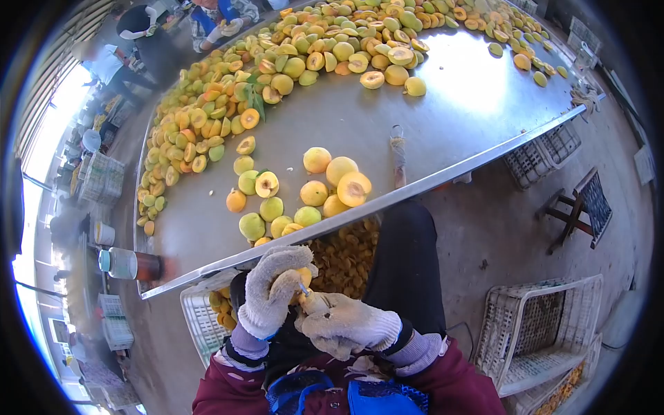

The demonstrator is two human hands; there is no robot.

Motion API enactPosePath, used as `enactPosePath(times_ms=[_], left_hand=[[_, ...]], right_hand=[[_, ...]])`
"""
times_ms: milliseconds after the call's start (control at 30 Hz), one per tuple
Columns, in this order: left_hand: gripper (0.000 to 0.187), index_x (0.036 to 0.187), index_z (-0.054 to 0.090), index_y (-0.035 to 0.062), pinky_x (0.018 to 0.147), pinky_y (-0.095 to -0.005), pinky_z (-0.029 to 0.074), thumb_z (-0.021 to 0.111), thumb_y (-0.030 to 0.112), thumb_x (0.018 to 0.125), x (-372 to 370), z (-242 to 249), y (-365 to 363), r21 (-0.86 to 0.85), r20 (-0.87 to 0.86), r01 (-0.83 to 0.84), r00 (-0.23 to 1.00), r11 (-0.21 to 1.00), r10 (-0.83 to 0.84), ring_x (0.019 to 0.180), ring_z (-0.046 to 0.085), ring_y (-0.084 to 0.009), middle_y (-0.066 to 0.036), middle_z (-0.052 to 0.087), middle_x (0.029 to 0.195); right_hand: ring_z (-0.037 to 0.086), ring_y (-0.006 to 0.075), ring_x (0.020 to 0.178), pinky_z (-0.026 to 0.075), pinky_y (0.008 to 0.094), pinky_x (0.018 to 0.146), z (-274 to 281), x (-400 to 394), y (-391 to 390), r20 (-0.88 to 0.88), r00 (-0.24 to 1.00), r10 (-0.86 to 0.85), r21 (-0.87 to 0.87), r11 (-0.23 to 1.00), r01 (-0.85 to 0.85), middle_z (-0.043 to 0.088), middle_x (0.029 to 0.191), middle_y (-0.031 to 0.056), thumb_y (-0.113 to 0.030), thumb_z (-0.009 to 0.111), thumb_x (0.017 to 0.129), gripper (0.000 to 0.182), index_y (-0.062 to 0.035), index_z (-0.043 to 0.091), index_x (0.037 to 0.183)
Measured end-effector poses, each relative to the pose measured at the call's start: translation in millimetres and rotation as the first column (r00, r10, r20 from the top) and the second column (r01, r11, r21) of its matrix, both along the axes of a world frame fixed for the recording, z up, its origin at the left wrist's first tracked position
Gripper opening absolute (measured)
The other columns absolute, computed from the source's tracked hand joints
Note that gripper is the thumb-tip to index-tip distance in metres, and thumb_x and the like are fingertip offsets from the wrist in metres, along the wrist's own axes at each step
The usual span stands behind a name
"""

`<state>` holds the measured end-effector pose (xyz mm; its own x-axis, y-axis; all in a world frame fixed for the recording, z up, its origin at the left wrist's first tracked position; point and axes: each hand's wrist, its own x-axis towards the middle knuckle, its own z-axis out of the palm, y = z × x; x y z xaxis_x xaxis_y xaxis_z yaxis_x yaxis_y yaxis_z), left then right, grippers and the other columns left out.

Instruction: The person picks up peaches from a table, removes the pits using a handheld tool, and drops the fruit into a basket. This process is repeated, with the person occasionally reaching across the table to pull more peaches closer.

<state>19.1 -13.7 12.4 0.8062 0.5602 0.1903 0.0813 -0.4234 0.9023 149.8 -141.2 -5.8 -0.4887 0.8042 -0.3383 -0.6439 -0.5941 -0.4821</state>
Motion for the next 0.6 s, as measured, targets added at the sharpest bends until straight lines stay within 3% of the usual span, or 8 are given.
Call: enactPosePath(times_ms=[133,233,267,300,367,500,567,600], left_hand=[[0.023,0.114,0.063,-0.0013,0.081,-0.0292,0.051,0.056,0.010,0.095,7,-7,-3,-0.217,-0.209,-0.118,0.975,0.969,0.072,0.093,0.063,-0.0149,-0.010,0.064,0.107],[0.025,0.112,0.064,0.0025,0.082,-0.0325,0.052,0.065,0.006,0.087,10,4,-9,-0.345,-0.274,-0.237,0.951,0.908,0.144,0.093,0.066,-0.0251,-0.014,0.066,0.106],[0.024,0.113,0.063,-0.0016,0.080,-0.0286,0.051,0.060,0.011,0.094,6,-5,-5,-0.085,-0.213,-0.112,0.973,0.990,0.091,0.090,0.064,-0.0143,-0.008,0.066,0.103],[0.024,0.113,0.063,-0.0016,0.080,-0.0286,0.051,0.060,0.011,0.094,6,-4,-4,-0.088,-0.216,-0.112,0.972,0.990,0.091,0.090,0.064,-0.0143,-0.008,0.066,0.103],[0.025,0.115,0.063,-0.0016,0.080,-0.0291,0.051,0.061,0.012,0.093,6,-1,-1,0.292,-0.178,0.022,0.984,0.956,0.032,0.090,0.064,-0.0141,-0.007,0.066,0.102],[0.027,0.116,0.063,-0.0008,0.080,-0.0293,0.051,0.058,0.016,0.096,5,-5,2,0.271,-0.137,0.036,0.991,0.962,0.002,0.088,0.063,-0.0142,-0.006,0.066,0.102],[0.029,0.116,0.063,0.0000,0.080,-0.0290,0.051,0.053,0.020,0.099,5,-10,7,-0.366,-0.306,-0.069,0.951,0.928,-0.050,0.085,0.063,-0.0137,-0.005,0.066,0.101],[0.031,0.116,0.063,0.0005,0.080,-0.0281,0.050,0.049,0.024,0.100,5,-14,9,-0.476,-0.300,-0.081,0.951,0.876,-0.075,0.083,0.062,-0.0128,-0.004,0.066,0.100]], right_hand=[[0.038,0.0042,0.041,0.030,0.0198,0.035,-1,-3,3,0.161,0.986,-0.051,-0.063,0.996,0.062,0.047,0.059,-0.0032,-0.021,0.059,0.091,0.012,-0.0140,0.049,0.090],[0.038,0.0048,0.041,0.031,0.0202,0.034,-8,-1,3,0.023,1.000,-0.018,-0.077,0.997,0.020,0.046,0.058,-0.0030,-0.020,0.059,0.091,0.011,-0.0141,0.050,0.088],[0.038,0.0048,0.041,0.031,0.0202,0.034,-8,0,3,0.021,1.000,-0.019,-0.078,0.997,0.021,0.046,0.058,-0.0030,-0.020,0.059,0.091,0.011,-0.0141,0.050,0.088],[0.039,0.0051,0.041,0.032,0.0204,0.034,-9,1,1,-0.025,1.000,-0.013,-0.048,0.999,0.012,0.047,0.059,-0.0029,-0.020,0.058,0.090,0.011,-0.0142,0.050,0.088],[0.040,0.0055,0.040,0.033,0.0205,0.034,-11,2,0,-0.071,0.997,-0.006,-0.018,1.000,0.005,0.048,0.059,-0.0027,-0.019,0.058,0.090,0.010,-0.0143,0.050,0.087],[0.043,0.0051,0.041,0.032,0.0201,0.033,-11,-2,3,-0.008,1.000,-0.014,-0.036,0.999,0.013,0.050,0.060,-0.0025,-0.021,0.061,0.090,0.013,-0.0123,0.052,0.089],[0.043,0.0047,0.041,0.032,0.0199,0.033,-9,-5,4,0.047,0.999,0.002,-0.083,0.997,0.002,0.050,0.060,-0.0025,-0.023,0.062,0.090,0.015,-0.0114,0.052,0.090],[0.043,0.0047,0.041,0.033,0.0199,0.033,-8,-6,5,0.099,0.995,0.012,-0.112,0.994,0.000,0.050,0.061,-0.0024,-0.023,0.063,0.090,0.016,-0.0111,0.052,0.089]])
